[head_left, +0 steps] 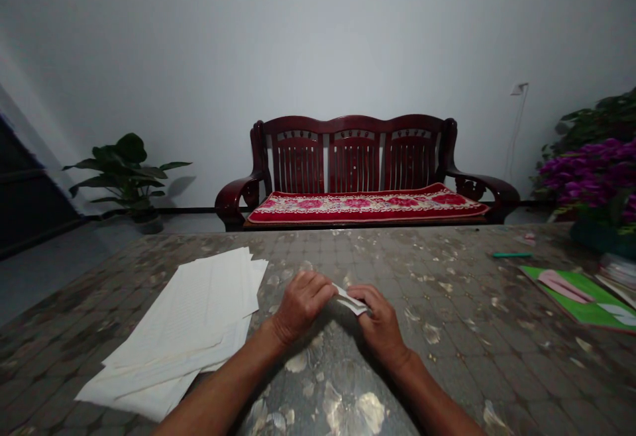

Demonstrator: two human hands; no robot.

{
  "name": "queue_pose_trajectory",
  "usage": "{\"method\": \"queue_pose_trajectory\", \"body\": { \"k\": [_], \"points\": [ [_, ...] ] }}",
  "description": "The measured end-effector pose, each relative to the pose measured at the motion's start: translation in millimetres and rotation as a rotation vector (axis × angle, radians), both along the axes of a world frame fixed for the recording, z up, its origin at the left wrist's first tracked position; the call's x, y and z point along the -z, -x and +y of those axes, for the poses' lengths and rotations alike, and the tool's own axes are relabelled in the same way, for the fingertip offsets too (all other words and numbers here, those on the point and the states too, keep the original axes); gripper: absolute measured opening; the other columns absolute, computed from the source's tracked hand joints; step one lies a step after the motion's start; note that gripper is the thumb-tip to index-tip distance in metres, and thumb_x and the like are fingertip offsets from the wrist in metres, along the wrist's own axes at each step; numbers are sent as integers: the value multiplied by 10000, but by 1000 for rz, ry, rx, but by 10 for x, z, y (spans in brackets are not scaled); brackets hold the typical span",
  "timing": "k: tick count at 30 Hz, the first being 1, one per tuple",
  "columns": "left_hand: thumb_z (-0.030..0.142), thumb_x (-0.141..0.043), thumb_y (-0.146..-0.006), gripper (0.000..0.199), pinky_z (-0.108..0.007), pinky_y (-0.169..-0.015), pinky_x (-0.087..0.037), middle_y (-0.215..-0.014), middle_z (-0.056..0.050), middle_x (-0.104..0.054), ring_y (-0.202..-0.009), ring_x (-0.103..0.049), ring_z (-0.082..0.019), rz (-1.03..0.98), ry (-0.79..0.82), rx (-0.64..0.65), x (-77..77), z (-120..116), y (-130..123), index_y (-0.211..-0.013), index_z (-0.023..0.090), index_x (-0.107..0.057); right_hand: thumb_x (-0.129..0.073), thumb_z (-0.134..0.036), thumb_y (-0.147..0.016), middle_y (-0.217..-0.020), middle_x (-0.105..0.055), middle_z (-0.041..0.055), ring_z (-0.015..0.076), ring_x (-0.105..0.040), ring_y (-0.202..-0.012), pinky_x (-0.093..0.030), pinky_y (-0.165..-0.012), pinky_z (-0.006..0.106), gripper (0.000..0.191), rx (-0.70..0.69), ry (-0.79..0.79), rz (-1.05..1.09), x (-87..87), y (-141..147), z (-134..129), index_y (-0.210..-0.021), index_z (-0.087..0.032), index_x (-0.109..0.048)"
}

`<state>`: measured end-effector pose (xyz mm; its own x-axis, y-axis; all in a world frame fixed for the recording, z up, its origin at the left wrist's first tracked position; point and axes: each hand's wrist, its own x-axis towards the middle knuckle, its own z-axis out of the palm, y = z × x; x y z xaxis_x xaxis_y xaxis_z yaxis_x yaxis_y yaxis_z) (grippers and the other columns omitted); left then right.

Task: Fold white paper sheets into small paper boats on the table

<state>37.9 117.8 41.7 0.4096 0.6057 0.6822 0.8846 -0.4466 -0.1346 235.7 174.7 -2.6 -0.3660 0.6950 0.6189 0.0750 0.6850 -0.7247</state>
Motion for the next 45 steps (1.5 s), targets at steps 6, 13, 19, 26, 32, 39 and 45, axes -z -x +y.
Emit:
{"method": "queue_pose_trajectory", "body": {
  "k": [6,13,19,26,32,39,45],
  "points": [
    [238,-446,-1033,227,-334,-714,-359,-797,-24,-630,-773,-536,-192,81,47,33,498,-33,3,-919,199,-638,-489,-53,-757,-954,-695,62,202,-648,-919,-519,-838,324,298,-36,6,-215,276,-12,73,-917,-216,-681],
    [250,-503,-1011,175,-343,-705,-352,-801,-21,-633,-786,-533,-207,111,155,-34,594,-10,19,-913,202,-640,-471,8,-621,-1243,-645,100,232,-567,-1203,-424,-1081,423,641,-82,20,-376,349,-77,45,-1212,-191,-619],
    [261,-530,-1000,144,-334,-746,-370,-853,-21,-638,-813,-544,-201,156,279,9,593,32,16,-939,200,-645,-557,-94,-674,-1311,-603,135,266,-544,-1240,-412,-1107,452,606,-53,67,-474,247,-111,42,-1276,-161,-571],
    [277,-508,-1013,157,-305,-743,-386,-893,-19,-624,-830,-543,-189,187,387,-15,573,45,9,-1040,221,-652,-437,-114,-871,-1267,-625,129,228,-585,-1186,-479,-1041,415,510,14,-125,-475,256,-117,84,-1372,-188,-494],
    [255,-476,-1027,176,-289,-789,-412,-988,-22,-640,-910,-563,-185,144,468,-22,550,56,-10,-1089,228,-639,-433,-50,-838,-1371,-555,126,201,-600,-1168,-509,-960,332,519,-110,-274,-581,88,-237,143,-1310,-228,-556],
    [190,-481,-1004,125,-303,-831,-427,-987,-23,-658,-938,-568,-197,111,591,-29,471,62,-73,-965,204,-598,-459,-88,-871,-1092,-686,73,195,-657,-970,-503,-813,267,287,-145,-332,-798,15,-297,233,-964,-220,-696],
    [246,-518,-995,96,-303,-823,-429,-1031,-25,-653,-949,-579,-199,115,623,-28,382,54,-79,-1049,225,-595,-496,-130,-914,-1064,-694,70,191,-642,-990,-484,-848,277,255,-130,-268,-829,11,-366,264,-1016,-223,-710]
  ]
}}
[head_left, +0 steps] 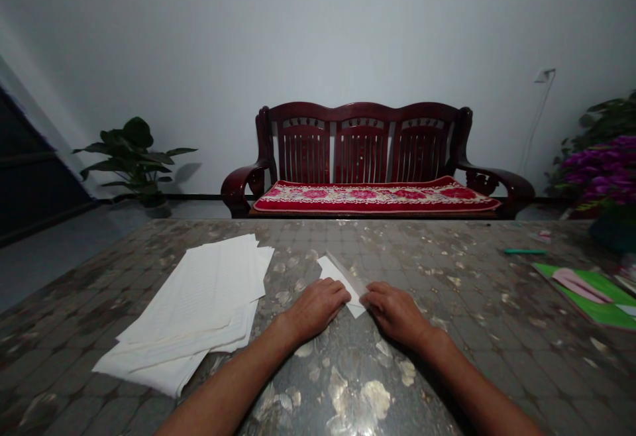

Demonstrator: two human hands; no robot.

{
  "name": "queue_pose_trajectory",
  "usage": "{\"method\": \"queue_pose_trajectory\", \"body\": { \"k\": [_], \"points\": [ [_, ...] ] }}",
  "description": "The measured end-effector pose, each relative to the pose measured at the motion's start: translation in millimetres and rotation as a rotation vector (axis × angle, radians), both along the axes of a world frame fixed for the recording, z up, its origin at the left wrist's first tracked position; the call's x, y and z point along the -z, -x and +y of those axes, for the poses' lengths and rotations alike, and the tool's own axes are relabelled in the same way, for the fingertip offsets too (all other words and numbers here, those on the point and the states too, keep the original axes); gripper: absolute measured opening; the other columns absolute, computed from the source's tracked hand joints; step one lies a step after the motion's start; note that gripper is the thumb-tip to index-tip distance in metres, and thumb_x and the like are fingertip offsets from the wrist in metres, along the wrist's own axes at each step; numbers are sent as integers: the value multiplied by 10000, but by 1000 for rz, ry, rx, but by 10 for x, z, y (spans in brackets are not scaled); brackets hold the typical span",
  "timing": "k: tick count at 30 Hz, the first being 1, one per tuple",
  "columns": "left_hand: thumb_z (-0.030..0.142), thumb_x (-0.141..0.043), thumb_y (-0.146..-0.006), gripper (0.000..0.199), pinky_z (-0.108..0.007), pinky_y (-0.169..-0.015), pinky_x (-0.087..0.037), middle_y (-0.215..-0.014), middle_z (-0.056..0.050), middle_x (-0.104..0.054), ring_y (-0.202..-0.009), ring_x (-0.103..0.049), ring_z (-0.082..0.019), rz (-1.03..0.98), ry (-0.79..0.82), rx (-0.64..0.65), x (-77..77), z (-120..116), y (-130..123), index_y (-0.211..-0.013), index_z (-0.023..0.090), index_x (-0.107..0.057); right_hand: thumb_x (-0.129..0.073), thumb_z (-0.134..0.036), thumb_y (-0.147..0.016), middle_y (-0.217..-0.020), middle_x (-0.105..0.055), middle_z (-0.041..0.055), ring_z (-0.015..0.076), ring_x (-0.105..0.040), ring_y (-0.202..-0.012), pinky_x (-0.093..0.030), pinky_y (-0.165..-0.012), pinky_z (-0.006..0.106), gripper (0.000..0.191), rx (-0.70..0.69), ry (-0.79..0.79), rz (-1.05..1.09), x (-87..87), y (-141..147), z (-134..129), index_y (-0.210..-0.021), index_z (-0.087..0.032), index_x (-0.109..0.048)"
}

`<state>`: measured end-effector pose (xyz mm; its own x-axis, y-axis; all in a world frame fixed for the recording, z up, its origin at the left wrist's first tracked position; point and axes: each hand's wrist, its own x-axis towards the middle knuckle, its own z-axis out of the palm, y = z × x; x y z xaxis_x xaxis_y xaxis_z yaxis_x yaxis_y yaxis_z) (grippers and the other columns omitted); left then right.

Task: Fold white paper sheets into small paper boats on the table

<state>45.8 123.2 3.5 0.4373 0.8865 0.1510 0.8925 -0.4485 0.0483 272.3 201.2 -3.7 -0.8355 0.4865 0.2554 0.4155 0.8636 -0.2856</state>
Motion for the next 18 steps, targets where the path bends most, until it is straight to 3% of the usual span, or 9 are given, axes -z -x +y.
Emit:
{"method": "queue_pose_trajectory", "body": {
  "k": [3,7,12,18],
  "points": [
    [273,-557,-978,109,-301,-819,-430,-1049,-26,-648,-969,-584,-203,-13,1,14,-32,12,5,-1070,240,-608,-508,-168,-942,-1190,-679,90,222,-634,-1069,-497,-878,317,237,28,-41,2,-10,8,-35,-1031,-227,-719],
    [258,-567,-973,83,-289,-794,-425,-1028,-21,-659,-941,-596,-196,-34,-1,17,-59,36,-5,-1015,236,-635,-558,-153,-923,-1322,-641,97,269,-620,-1119,-524,-864,360,195,20,-148,-2,-50,45,-88,-894,-221,-739],
    [279,-538,-995,146,-274,-773,-423,-1012,-20,-681,-901,-602,-184,-85,-26,37,-37,69,-11,-1013,234,-676,-566,-112,-911,-1194,-704,76,211,-651,-970,-526,-777,295,200,-94,-136,19,-64,110,-103,-897,-225,-730],
    [287,-566,-980,146,-278,-783,-430,-1005,-24,-688,-918,-608,-191,-77,-8,40,-2,58,33,-1018,234,-697,-550,-79,-905,-1079,-720,92,196,-648,-874,-485,-715,259,208,-42,-210,-137,13,220,-113,-976,-190,-711]
  ]
}}
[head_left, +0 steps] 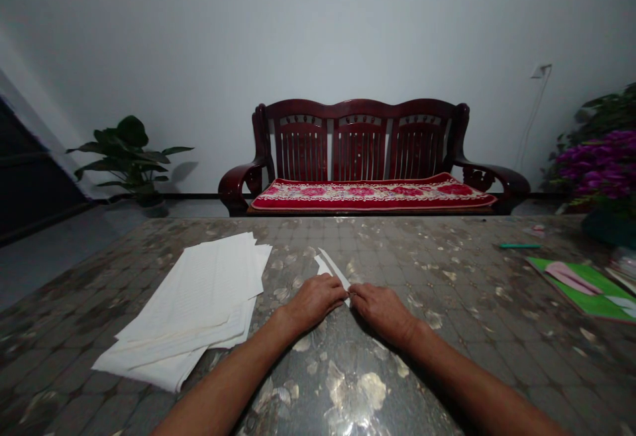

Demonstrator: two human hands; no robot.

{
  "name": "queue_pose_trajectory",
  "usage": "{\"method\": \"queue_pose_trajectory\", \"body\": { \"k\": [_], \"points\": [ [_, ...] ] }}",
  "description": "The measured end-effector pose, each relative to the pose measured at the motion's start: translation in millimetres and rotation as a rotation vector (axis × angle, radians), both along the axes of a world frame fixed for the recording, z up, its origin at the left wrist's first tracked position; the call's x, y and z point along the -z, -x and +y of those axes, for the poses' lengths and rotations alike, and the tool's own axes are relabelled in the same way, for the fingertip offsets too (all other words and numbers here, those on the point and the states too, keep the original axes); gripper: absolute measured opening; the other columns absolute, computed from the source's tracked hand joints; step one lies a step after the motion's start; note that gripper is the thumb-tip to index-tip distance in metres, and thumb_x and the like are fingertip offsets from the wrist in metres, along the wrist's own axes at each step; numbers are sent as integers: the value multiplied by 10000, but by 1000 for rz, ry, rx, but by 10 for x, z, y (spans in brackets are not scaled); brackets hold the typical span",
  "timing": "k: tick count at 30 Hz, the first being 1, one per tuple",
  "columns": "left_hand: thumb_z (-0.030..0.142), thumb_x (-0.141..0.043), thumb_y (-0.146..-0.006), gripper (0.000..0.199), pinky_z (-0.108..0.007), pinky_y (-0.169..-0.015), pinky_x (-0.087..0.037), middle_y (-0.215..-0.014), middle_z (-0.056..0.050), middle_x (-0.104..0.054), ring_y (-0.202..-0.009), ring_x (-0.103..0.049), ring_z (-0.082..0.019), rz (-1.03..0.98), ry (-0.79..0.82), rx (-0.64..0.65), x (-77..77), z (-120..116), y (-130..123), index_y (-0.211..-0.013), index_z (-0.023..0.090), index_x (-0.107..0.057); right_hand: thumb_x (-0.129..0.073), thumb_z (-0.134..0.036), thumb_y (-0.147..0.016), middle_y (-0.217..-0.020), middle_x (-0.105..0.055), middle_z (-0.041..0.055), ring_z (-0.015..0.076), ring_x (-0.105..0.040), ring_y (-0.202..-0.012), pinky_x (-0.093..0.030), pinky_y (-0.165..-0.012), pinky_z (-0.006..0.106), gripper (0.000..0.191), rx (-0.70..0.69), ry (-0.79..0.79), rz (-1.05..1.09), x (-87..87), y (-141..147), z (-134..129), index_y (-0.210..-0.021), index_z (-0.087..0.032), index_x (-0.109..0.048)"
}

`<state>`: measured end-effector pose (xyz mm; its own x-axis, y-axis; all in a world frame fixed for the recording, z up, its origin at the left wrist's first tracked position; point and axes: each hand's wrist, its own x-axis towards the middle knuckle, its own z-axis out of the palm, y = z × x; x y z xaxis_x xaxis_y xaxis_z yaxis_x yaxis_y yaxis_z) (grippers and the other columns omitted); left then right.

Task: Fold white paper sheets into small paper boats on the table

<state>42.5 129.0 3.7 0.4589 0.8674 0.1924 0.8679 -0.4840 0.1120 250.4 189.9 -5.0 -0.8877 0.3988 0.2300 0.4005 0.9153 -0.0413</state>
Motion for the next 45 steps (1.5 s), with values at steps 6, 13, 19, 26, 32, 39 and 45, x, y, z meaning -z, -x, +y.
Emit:
{"method": "queue_pose_trajectory", "body": {
  "k": [6,13,19,26,32,39,45],
  "points": [
    [429,-650,-919,214,-306,-797,-431,-958,-35,-678,-922,-604,-216,3,-10,-105,31,-41,-90,-972,225,-689,-547,-192,-916,-1018,-689,53,184,-623,-920,-452,-753,261,147,175,140,187,-5,-21,-21,-857,-205,-681],
    [305,-612,-950,153,-317,-837,-429,-950,-28,-688,-935,-595,-205,-277,-11,-285,172,14,-254,-867,211,-700,-545,-171,-864,-884,-639,25,192,-580,-906,-420,-781,276,106,307,271,285,43,-8,-46,-822,-212,-633],
    [280,-605,-937,150,-315,-817,-429,-917,-27,-673,-908,-582,-201,-346,5,-352,197,22,-278,-835,207,-689,-608,-139,-774,-932,-629,29,212,-552,-943,-414,-797,292,154,311,301,358,94,-17,-45,-907,-217,-616],
    [232,-628,-913,114,-310,-813,-426,-906,-22,-663,-918,-576,-202,-394,42,-367,197,15,-273,-810,200,-664,-573,-192,-891,-887,-603,33,211,-524,-908,-395,-796,302,94,312,284,371,142,-5,-68,-800,-208,-589],
    [215,-621,-897,122,-304,-813,-425,-902,-18,-655,-913,-575,-196,-429,68,-379,188,30,-271,-786,200,-670,-657,-231,-822,-908,-611,36,233,-521,-918,-387,-766,318,90,373,230,372,122,38,-163,-870,-220,-582],
    [213,-618,-891,120,-300,-794,-422,-884,-17,-649,-901,-574,-198,-427,66,-405,180,29,-282,-775,198,-646,-562,-169,-868,-903,-609,69,238,-512,-898,-384,-776,336,63,389,88,288,145,92,-164,-821,-208,-577],
    [198,-596,-900,110,-309,-822,-420,-905,-25,-643,-916,-570,-201,-388,38,-377,185,3,-291,-795,194,-627,-539,-159,-920,-919,-607,60,224,-520,-905,-393,-791,322,98,351,124,279,159,-22,-144,-844,-202,-585]
  ]
}}
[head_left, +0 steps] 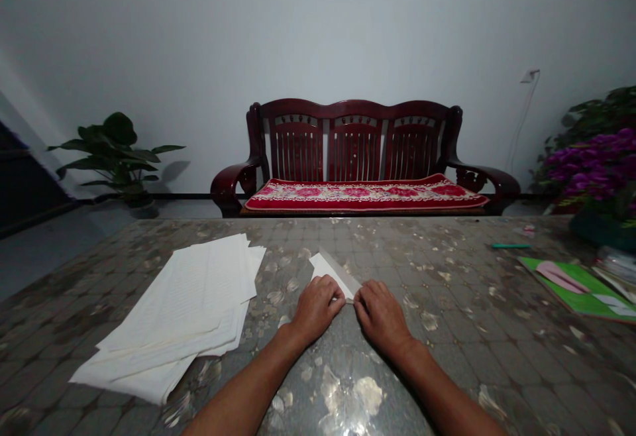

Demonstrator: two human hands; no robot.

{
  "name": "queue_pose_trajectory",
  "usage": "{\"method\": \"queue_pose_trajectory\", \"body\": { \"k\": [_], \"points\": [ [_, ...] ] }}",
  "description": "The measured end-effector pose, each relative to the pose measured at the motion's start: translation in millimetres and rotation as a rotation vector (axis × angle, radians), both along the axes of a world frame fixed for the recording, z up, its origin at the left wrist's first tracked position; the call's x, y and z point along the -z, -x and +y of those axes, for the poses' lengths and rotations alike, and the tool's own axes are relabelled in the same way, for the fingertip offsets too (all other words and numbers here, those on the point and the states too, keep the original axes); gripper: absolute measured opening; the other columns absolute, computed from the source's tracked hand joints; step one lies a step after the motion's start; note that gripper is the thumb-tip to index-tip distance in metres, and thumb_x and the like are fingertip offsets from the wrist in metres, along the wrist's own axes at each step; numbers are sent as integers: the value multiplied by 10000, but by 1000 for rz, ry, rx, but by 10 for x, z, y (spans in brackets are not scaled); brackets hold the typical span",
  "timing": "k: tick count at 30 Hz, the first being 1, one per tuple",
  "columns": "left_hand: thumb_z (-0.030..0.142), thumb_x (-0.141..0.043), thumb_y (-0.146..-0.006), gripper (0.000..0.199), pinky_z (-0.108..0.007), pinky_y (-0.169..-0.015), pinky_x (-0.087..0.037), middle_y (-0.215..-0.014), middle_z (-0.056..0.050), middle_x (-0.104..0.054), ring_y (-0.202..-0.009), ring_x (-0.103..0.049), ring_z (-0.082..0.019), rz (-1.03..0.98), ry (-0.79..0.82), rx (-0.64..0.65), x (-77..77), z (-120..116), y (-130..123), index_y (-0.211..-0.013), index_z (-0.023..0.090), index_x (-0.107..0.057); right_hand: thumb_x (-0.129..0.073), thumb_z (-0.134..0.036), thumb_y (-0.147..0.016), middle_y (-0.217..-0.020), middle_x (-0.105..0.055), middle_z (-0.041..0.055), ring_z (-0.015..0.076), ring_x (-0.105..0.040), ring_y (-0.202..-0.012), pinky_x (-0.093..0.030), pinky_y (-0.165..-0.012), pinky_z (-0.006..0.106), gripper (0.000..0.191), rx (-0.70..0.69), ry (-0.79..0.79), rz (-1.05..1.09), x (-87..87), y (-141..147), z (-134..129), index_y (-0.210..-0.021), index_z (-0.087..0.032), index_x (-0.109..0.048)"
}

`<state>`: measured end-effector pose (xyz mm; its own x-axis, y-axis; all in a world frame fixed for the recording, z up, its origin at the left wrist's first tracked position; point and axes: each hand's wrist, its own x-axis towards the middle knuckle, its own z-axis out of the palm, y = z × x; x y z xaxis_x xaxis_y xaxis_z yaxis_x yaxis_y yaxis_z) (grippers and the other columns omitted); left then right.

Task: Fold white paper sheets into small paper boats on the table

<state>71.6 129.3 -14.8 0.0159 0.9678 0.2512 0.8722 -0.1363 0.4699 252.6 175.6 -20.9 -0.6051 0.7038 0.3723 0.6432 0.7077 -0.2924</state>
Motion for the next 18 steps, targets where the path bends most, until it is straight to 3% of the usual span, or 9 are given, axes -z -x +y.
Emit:
{"method": "queue_pose_trajectory", "body": {
  "k": [9,18],
  "points": [
    [195,-586,-908,117,-311,-798,-417,-898,-30,-640,-892,-566,-201,21,-21,5,4,-24,-7,-794,196,-614,-483,-184,-992,-1022,-636,99,251,-546,-953,-384,-802,354,151,21,-64,-183,-14,6,14,-922,-180,-616],
    [219,-577,-916,129,-298,-813,-408,-914,-22,-630,-917,-558,-195,11,25,-33,-12,-18,-29,-791,198,-605,-530,-229,-975,-1110,-627,68,232,-521,-1018,-344,-863,344,113,29,28,-97,-95,-4,-56,-934,-194,-629]
  ]
}}
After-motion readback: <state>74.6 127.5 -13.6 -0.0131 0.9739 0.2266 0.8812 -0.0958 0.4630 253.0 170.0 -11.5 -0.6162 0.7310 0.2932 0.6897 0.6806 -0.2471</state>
